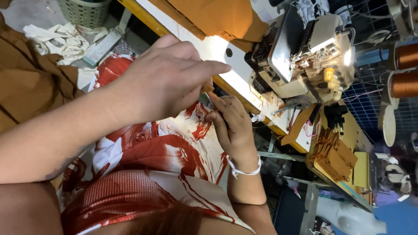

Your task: The person repeatedly picks up brown fabric pieces from a pile, uses a small orange-handled tool to trim edges, and places the trimmed pieces back on the pile. The person works at a sewing station with a sewing machine visible on the table.

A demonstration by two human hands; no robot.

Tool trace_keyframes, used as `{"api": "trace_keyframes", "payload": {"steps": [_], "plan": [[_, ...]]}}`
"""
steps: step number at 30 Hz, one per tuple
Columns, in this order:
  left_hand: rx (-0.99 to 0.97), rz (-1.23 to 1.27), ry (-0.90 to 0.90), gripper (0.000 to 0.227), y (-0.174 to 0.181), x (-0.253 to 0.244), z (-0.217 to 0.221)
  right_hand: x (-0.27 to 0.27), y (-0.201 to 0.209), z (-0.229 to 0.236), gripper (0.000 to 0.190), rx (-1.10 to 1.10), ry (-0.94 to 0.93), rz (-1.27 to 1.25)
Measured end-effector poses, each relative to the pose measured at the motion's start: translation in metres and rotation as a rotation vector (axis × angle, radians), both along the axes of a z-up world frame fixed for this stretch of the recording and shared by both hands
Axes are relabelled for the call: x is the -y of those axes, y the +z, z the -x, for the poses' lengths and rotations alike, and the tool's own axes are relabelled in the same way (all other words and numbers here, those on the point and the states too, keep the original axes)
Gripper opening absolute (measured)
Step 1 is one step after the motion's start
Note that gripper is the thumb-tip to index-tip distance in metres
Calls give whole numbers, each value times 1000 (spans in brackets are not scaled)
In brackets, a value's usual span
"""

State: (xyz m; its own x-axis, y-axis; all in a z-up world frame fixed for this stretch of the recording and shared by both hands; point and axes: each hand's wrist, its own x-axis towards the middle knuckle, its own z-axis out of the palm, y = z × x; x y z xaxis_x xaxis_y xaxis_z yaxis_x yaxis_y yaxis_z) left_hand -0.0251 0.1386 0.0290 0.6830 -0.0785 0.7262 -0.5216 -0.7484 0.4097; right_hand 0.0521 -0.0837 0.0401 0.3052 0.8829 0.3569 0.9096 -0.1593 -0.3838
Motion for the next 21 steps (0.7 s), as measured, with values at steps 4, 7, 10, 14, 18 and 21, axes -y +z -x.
{"api": "trace_keyframes", "payload": {"steps": [4,7,10,14,18,21], "plan": [[-154,231,-177,48,8,4,-4,-3,-5,4,30,62,-34,-107],[-206,691,-278,29,5,11,1,0,-13,4,27,64,-88,-216],[-112,758,-219,7,0,17,3,-2,-11,6,27,65,-114,-200],[-73,760,-234,5,0,21,3,-4,-15,6,24,133,-118,-212],[-187,794,-257,11,-2,24,3,-5,-22,10,26,156,-155,-301],[-138,776,-277,9,-3,22,2,-6,-20,10,27,169,-129,-288]]}}
